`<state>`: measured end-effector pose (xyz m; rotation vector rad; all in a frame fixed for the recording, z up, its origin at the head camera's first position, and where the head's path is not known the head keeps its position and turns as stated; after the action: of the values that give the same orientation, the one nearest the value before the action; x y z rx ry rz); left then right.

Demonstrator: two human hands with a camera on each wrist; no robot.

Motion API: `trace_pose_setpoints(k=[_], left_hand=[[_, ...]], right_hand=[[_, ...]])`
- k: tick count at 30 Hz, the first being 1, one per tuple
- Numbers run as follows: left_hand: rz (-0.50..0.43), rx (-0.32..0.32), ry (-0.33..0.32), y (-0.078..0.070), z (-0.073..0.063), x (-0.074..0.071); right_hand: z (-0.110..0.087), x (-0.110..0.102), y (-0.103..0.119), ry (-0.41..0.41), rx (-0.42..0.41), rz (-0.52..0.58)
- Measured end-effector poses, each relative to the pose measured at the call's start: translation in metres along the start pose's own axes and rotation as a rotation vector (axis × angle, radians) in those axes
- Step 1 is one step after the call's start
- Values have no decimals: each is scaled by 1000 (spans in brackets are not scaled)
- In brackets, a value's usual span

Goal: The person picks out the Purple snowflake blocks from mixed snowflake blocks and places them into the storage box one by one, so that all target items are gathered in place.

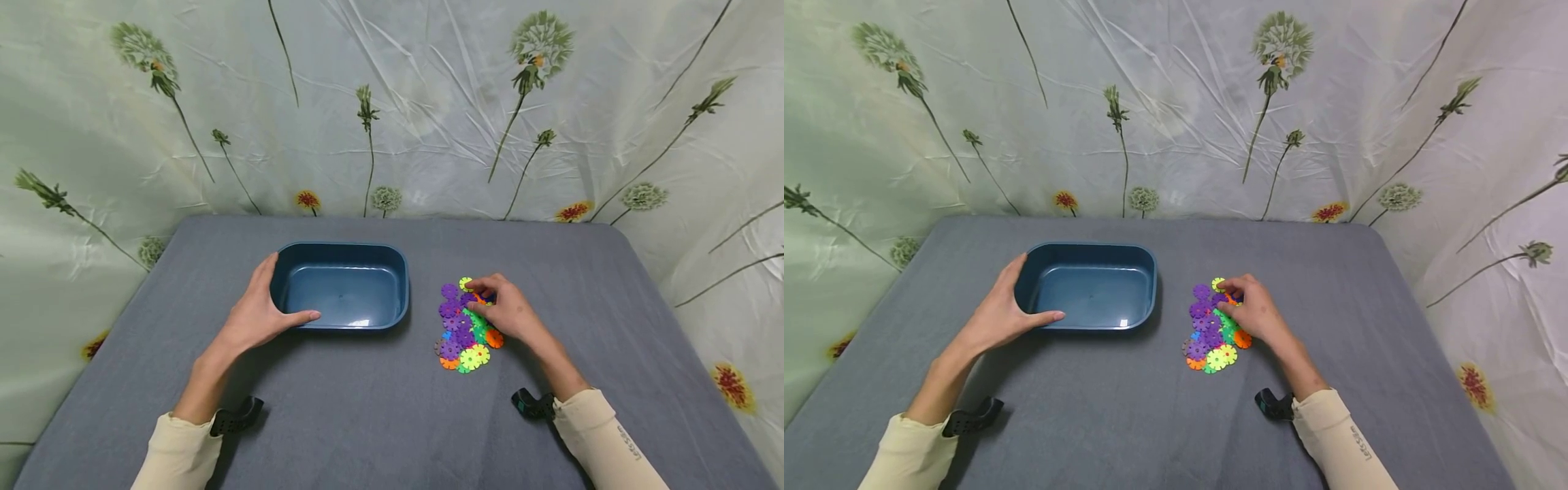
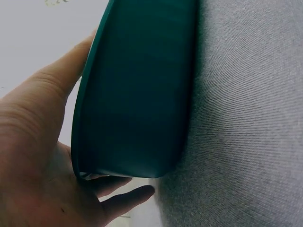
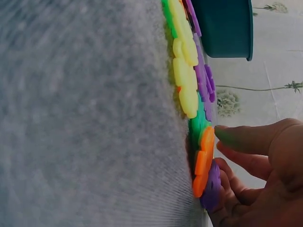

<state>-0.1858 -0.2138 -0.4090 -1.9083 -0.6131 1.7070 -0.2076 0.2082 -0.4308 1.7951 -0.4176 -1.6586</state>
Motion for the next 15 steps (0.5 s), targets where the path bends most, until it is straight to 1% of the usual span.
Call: trace_pose_setpoints(k=[6,9,15], left_hand=[[-24,28,42,4,1,0],[-36,43,58,5,2,0],[-55,59,91,6,3,-1]], right_hand=[[2,3,-1,11,39,-31],[3,3,-1,17,56,-29],[4,3,1,25,52,-24]])
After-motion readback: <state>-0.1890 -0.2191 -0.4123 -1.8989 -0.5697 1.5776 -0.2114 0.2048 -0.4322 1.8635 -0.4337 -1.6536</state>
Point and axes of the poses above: each hand's wrist, its own z-axis towards the middle knuckle, its own x-axis out of the palm, y = z × x, the point moved 6 cm from there along z, towards the middle knuckle, and after that the axes turned 3 degrees about -z, right-handed, at the moved point
